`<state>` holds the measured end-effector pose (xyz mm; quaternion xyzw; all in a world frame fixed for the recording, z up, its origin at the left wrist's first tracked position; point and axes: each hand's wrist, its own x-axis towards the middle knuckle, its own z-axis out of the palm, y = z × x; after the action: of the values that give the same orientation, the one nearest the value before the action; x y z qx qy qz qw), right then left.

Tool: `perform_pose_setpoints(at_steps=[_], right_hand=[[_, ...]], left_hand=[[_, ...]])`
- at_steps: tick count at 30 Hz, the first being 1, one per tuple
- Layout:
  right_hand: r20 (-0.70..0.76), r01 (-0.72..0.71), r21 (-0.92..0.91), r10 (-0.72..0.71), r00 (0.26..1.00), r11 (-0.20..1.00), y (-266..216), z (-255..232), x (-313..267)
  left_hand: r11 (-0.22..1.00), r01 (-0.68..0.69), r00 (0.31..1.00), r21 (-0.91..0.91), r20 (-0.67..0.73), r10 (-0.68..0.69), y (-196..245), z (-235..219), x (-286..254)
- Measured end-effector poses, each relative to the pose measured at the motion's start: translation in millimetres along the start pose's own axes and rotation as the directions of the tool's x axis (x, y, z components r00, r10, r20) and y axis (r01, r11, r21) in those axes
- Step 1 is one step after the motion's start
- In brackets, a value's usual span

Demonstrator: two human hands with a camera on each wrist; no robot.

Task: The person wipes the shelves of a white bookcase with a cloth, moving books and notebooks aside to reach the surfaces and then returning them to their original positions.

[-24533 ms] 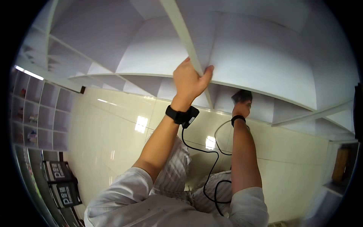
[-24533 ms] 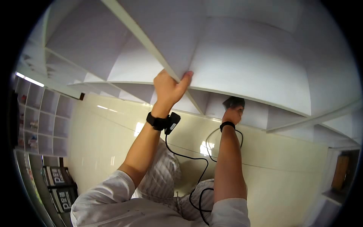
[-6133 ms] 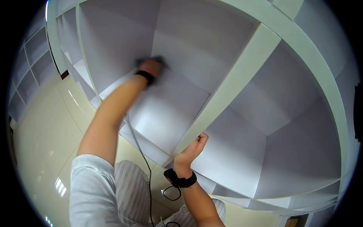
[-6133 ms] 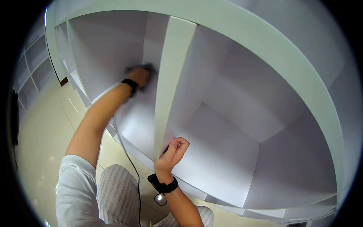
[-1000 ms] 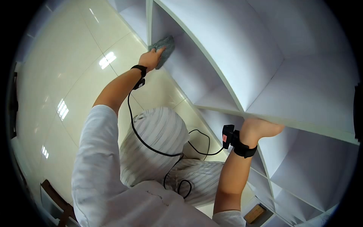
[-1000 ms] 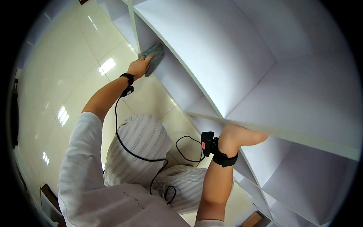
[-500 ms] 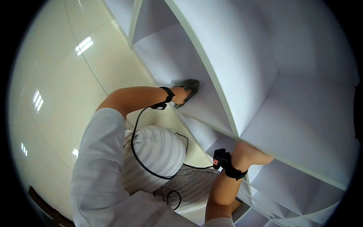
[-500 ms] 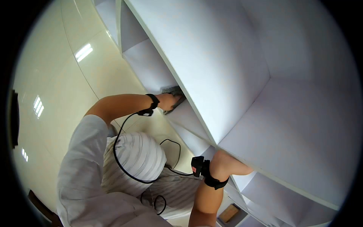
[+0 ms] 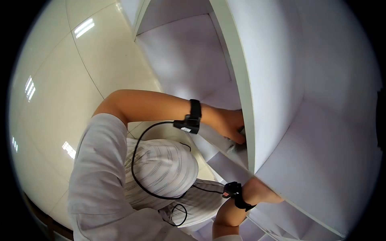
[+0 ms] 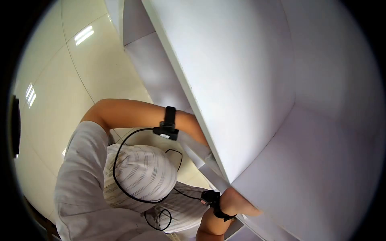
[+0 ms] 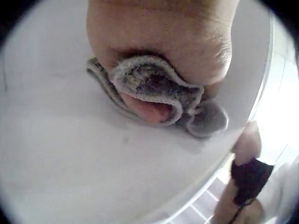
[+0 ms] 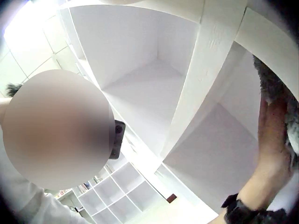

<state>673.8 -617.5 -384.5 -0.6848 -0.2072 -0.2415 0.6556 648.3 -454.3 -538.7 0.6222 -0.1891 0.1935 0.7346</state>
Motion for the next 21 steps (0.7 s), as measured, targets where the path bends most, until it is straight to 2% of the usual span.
perform_pose_setpoints(at_steps=[1, 3, 7, 8, 10, 11, 12, 13, 18, 19, 21], right_hand=[[0.010, -0.004, -0.010, 0.004, 1.000, 1.000, 0.9, -1.2, 0.1], [-0.012, -0.010, -0.018, 0.010, 1.000, 1.000, 0.3, -1.4, -4.2], [-0.104, -0.068, 0.050, 0.073, 0.992, 0.996, -3.3, 3.6, -6.2], [0.103, 0.107, -0.063, -0.100, 0.990, 0.992, 4.6, -19.4, -1.9], [0.099, 0.090, -0.002, -0.089, 0.991, 0.996, 4.8, -15.0, -1.1], [0.090, 0.074, 0.049, -0.078, 0.993, 0.996, 4.5, -12.8, -0.7], [0.146, 0.219, -0.099, -0.203, 0.968, 0.971, 10.6, -21.6, 2.2], [0.147, 0.223, -0.101, -0.207, 0.967, 0.970, 9.6, -24.1, 3.9], [0.256, 0.389, -0.378, -0.308, 0.916, 0.840, 8.5, -29.2, -1.3], [0.260, 0.389, -0.376, -0.307, 0.915, 0.841, 11.5, -34.3, 1.0], [0.094, 0.141, -0.195, -0.125, 0.988, 0.971, 18.2, -49.0, 9.3]], left_hand=[[0.993, -0.070, 0.997, 0.092, -0.008, 0.071, -2.1, -6.4, 9.0], [0.964, -0.100, 0.991, 0.244, -0.064, 0.119, -14.2, -19.6, 28.6], [0.821, -0.005, 0.953, 0.571, -0.246, 0.177, -50.6, -50.3, 69.7], [0.765, 0.036, 0.935, 0.644, -0.291, 0.201, -58.5, -61.8, 80.7], [0.650, 0.124, 0.892, 0.750, -0.371, 0.258, -69.5, -83.4, 100.0], [0.598, 0.162, 0.871, 0.785, -0.399, 0.287, -73.3, -96.0, 108.0], [0.542, 0.204, 0.846, 0.815, -0.425, 0.321, -76.8, -109.5, 115.0], [0.483, 0.249, 0.822, 0.840, -0.447, 0.353, -77.1, -123.4, 119.5], [0.259, 0.451, 0.707, 0.854, -0.519, 0.480, -74.2, -192.8, 118.4], [0.237, 0.490, 0.683, 0.839, -0.539, 0.493, -74.9, -205.1, 113.3], [0.215, 0.578, 0.632, 0.787, -0.598, 0.492, -79.1, -223.7, 93.1]])
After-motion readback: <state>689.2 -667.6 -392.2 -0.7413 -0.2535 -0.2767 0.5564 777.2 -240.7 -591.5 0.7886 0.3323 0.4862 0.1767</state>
